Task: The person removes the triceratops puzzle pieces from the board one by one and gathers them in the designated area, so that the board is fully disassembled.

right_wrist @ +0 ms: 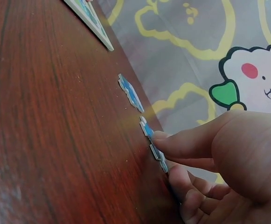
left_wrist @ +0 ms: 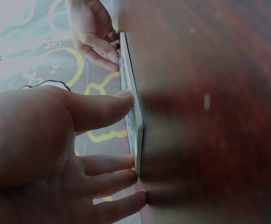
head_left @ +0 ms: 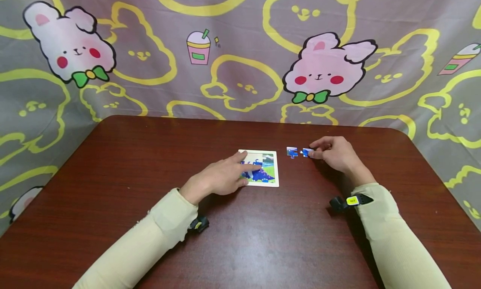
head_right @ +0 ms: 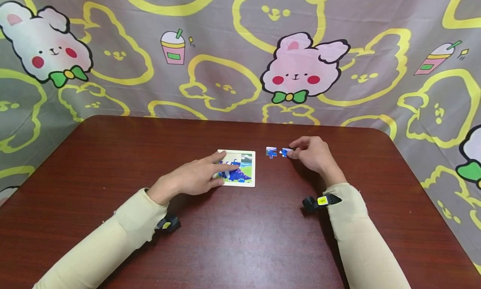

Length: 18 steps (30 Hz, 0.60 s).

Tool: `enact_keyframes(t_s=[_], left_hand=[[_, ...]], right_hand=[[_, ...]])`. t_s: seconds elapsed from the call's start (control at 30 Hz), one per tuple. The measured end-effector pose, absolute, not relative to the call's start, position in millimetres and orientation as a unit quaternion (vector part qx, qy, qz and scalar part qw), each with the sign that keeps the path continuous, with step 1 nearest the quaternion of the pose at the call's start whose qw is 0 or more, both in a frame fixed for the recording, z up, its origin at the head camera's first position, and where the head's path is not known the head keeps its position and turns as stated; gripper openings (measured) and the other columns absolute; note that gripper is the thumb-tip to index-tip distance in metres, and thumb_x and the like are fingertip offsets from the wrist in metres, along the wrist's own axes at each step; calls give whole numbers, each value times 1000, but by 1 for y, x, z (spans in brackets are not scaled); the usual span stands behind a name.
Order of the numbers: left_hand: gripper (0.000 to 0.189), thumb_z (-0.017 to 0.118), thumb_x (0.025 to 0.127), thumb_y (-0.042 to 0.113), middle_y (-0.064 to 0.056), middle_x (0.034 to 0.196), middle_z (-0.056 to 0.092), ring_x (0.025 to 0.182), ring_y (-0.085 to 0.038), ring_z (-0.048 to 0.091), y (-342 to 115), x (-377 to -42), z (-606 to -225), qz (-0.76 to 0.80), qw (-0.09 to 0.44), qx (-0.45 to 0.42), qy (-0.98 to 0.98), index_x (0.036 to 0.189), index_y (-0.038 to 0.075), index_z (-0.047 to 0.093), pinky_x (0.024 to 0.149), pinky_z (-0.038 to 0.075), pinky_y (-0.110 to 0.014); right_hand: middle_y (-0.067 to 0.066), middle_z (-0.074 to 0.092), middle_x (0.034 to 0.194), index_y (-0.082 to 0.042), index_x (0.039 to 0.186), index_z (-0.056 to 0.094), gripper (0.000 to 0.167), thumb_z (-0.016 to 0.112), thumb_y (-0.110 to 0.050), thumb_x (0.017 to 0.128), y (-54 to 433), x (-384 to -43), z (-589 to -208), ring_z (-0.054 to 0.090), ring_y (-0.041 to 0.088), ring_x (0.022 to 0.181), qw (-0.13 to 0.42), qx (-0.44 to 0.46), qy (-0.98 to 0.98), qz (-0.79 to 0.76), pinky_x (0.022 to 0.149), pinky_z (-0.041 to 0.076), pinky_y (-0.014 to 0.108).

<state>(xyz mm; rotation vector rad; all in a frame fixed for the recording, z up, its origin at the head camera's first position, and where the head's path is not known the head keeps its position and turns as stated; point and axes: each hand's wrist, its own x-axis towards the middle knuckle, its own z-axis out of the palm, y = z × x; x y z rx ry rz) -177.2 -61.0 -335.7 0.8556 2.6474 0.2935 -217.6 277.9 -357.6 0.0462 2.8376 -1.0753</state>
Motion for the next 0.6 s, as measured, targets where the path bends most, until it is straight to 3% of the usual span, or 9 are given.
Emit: enact_keyframes(t_s=[0.4, 0.6], left_hand=[[57, 63, 107, 29, -15, 178, 21, 164, -35, 28, -61, -177, -336, 103, 172, 297, 934, 161, 36, 47, 123, 42, -55], [57, 64, 107, 30, -14, 178, 21, 164, -35, 28, -61, -177, -335, 101, 171, 293, 935, 161, 36, 47, 123, 42, -55]], right_hand=[[8, 68, 95, -6, 123, 77, 31, 80, -20, 96, 275, -216, -357, 54, 26, 90, 44, 10, 934, -355, 73, 43, 35], [12, 71, 100, -8, 127, 75, 32, 78, -22, 98, 273, -214, -353, 60, 28, 90, 23, 7, 933, -360, 76, 47, 35]])
